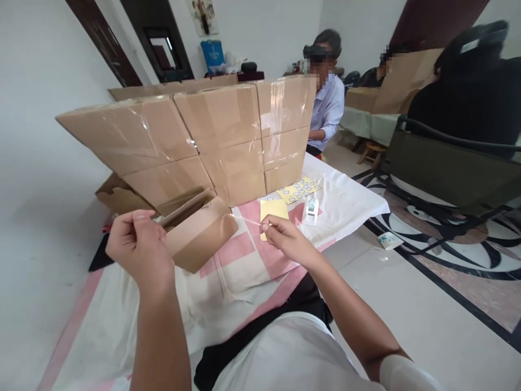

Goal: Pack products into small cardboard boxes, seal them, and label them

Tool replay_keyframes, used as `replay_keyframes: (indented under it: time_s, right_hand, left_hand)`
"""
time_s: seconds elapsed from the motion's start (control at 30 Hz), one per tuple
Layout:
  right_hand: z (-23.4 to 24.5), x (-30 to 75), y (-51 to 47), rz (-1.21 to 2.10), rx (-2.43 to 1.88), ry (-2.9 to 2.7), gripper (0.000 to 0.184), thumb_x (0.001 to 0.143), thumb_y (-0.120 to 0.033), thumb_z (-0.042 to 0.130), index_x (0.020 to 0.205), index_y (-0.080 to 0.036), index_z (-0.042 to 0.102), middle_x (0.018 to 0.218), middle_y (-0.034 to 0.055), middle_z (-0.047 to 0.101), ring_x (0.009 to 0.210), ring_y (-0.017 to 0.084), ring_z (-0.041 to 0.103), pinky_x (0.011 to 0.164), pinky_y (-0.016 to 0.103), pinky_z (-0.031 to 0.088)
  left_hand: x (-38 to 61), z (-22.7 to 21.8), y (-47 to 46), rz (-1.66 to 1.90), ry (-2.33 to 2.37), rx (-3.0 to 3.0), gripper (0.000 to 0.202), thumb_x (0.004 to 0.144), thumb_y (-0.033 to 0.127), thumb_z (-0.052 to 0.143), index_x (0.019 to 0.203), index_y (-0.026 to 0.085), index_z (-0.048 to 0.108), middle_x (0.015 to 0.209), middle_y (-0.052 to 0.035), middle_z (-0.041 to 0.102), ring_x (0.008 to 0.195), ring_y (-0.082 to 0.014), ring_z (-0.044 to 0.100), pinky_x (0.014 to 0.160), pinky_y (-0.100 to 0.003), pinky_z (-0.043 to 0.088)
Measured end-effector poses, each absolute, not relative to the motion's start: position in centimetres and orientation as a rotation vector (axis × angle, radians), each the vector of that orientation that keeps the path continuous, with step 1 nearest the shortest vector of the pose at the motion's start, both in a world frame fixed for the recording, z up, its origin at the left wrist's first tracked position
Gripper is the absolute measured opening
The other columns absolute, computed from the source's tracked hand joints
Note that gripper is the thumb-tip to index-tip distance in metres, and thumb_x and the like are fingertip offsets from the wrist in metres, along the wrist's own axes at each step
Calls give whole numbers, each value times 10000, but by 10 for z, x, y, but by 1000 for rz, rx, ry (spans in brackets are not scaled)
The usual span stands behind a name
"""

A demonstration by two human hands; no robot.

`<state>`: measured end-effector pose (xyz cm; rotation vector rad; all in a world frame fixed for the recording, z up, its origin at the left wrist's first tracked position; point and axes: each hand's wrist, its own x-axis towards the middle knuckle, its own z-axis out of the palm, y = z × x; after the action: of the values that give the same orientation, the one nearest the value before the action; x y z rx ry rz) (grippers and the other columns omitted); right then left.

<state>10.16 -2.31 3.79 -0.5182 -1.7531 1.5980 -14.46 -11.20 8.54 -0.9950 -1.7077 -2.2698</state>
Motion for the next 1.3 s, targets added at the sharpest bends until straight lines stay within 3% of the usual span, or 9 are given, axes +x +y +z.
replay_keyframes:
  time_s: [0.23,0.33,0.4,0.47,0.6,0.73,0.87,1.03,1.3]
  right_hand:
    - [37,93,-24,1594,-566,-1641,353,985,-506,558,802,-208,517,626,-68,362,527,82,290,477,223,218]
    - [42,92,-23,1602,-564,-1600,392,960,-552,585,790,-208,503,622,-73,365,524,75,296,476,220,222]
    - [45,94,-21,1600,-566,-1576,405,944,-567,598,789,-203,514,613,-76,376,515,71,301,475,220,225]
    - [49,98,-18,1591,-582,-1534,390,937,-557,605,804,-196,542,589,-81,387,497,70,309,469,219,227]
    - [60,112,-5,1501,-633,-1408,307,926,-485,619,848,-190,586,558,-78,449,473,74,361,468,223,254]
    - [76,135,7,1340,-651,-1284,257,905,-436,642,865,-182,635,575,-56,503,506,90,419,499,236,304]
    - [87,157,11,1170,-596,-1185,212,902,-397,666,891,-186,666,588,-51,512,545,101,444,534,244,322]
    - [92,168,-4,941,-557,-1094,147,931,-353,652,974,-212,662,612,-49,544,584,122,482,608,267,386]
    - [109,150,-36,569,-470,-1045,228,1031,-354,530,868,-233,635,654,-16,585,687,166,596,755,344,476]
  left_hand:
    - [-146,52,-117,-2211,-1828,-1135,123,939,271,602,967,170,668,568,82,487,478,-81,421,496,-239,326]
    - [-150,44,-116,-2020,-1912,-1188,168,932,307,615,1039,196,682,668,50,543,585,-105,487,615,-257,407]
    - [-157,41,-117,-1698,-1991,-1230,231,924,345,622,1092,202,692,823,-14,621,788,-172,590,807,-341,480]
    - [-166,40,-118,-1286,-2094,-1243,339,921,403,614,1182,198,686,1090,-115,662,1105,-309,596,1011,-509,440]
    - [-185,32,-116,-739,-2412,-1351,596,948,498,504,1451,179,527,1561,-240,393,1452,-499,300,1104,-730,272]
    - [-194,17,-111,-457,-2507,-1444,644,953,520,425,1498,180,477,1638,-208,315,1511,-460,210,1135,-714,247]
    - [-192,10,-114,-401,-2480,-1386,683,966,508,404,1569,192,347,1562,-185,461,1408,-430,397,1129,-719,245]
    - [-201,-2,-116,-106,-2446,-1654,608,974,357,399,1546,150,413,1602,-148,437,1468,-359,392,1173,-575,317]
    - [-197,-13,-118,53,-2336,-1688,581,1014,295,355,1565,111,385,1618,-84,414,1468,-379,402,1101,-509,433]
